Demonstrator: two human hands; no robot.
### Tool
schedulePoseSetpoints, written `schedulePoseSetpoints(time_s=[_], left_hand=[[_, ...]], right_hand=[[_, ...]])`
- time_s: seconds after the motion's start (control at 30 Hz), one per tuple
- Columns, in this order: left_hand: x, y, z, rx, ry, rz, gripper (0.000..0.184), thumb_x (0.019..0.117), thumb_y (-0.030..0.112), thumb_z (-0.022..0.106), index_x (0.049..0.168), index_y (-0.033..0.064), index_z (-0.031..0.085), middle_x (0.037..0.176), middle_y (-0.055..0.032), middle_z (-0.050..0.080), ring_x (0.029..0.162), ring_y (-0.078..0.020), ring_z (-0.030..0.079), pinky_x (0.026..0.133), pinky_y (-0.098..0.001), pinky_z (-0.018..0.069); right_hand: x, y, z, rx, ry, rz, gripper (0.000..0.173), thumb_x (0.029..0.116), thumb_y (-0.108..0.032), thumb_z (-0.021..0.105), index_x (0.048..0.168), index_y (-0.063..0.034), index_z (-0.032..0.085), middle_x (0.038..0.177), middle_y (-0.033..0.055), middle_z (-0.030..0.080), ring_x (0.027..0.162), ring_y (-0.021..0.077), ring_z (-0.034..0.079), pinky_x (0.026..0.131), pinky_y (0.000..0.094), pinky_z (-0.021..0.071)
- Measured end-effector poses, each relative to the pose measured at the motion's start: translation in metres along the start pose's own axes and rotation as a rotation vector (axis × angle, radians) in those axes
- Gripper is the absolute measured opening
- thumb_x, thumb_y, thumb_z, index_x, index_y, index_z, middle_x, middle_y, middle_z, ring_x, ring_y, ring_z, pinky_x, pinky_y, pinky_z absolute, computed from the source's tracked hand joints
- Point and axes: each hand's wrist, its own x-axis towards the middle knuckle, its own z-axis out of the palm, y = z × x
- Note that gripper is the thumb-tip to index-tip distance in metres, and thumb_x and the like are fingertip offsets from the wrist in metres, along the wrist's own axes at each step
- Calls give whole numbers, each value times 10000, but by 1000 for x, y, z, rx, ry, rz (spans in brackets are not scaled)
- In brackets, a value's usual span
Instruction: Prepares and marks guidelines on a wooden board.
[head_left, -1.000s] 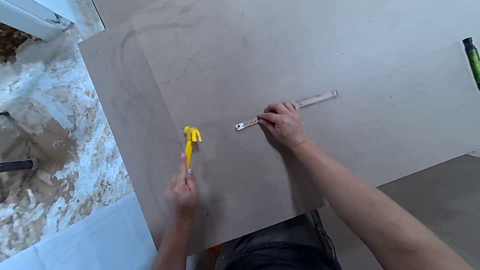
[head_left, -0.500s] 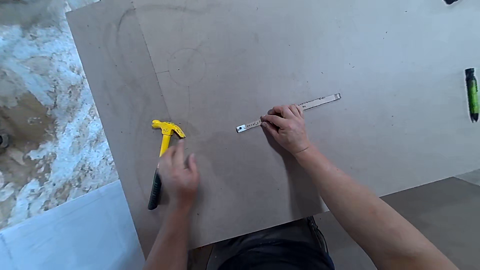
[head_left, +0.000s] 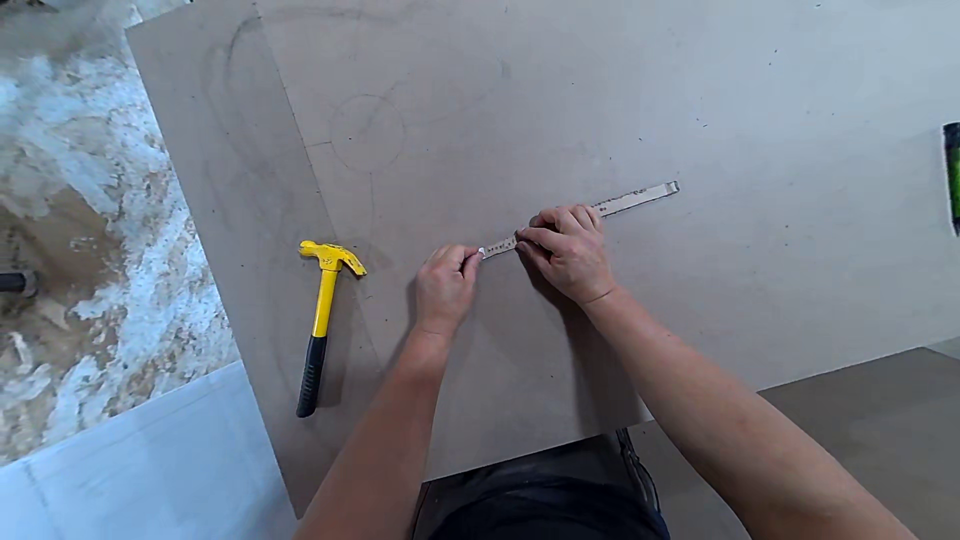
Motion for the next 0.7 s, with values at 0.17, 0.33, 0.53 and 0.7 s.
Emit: schedulePoseSetpoints(time_s=[0.17, 0.33, 0.53, 0.7], left_hand=[[0, 0, 0, 37, -10, -4, 157, 998, 226, 683, 1010, 98, 773, 927, -33, 737, 838, -122, 702, 780, -310, 597], [1, 1, 0, 48, -28, 3, 168, 1000, 232, 677, 999, 89, 765, 920, -46, 731, 786, -134, 689, 733, -320, 591], [-22, -12, -73, 18, -146, -233, 504, 1021, 397, 645, 1440, 124, 576, 1299, -123, 663, 1121, -242, 687, 961, -479, 581], [-95, -108, -135, 390, 7, -289, 531, 1025, 357, 600, 1504, 139, 530, 1449, -269, 522, 1318, -490, 516, 1051, -696, 431]], right_hand=[[0, 1, 1, 5, 7, 1, 169, 982, -391, 681, 1073, -310, 798, 1063, -20, 709, 1099, 187, 627, 1097, 471, 410], [-6, -7, -1, -19, 43, -8, 296, 972, -379, 676, 1226, -249, 756, 1248, 35, 693, 1237, 234, 608, 1164, 514, 384], [-168, -144, -50, 550, -726, -303, 637, 994, -672, 488, 1009, -85, 736, 990, 136, 746, 971, 302, 723, 796, 563, 573], [-163, -89, -91, 607, -318, 394, 417, 1081, -422, 490, 1345, -163, 682, 1105, -43, 754, 992, 65, 716, 898, 350, 627]])
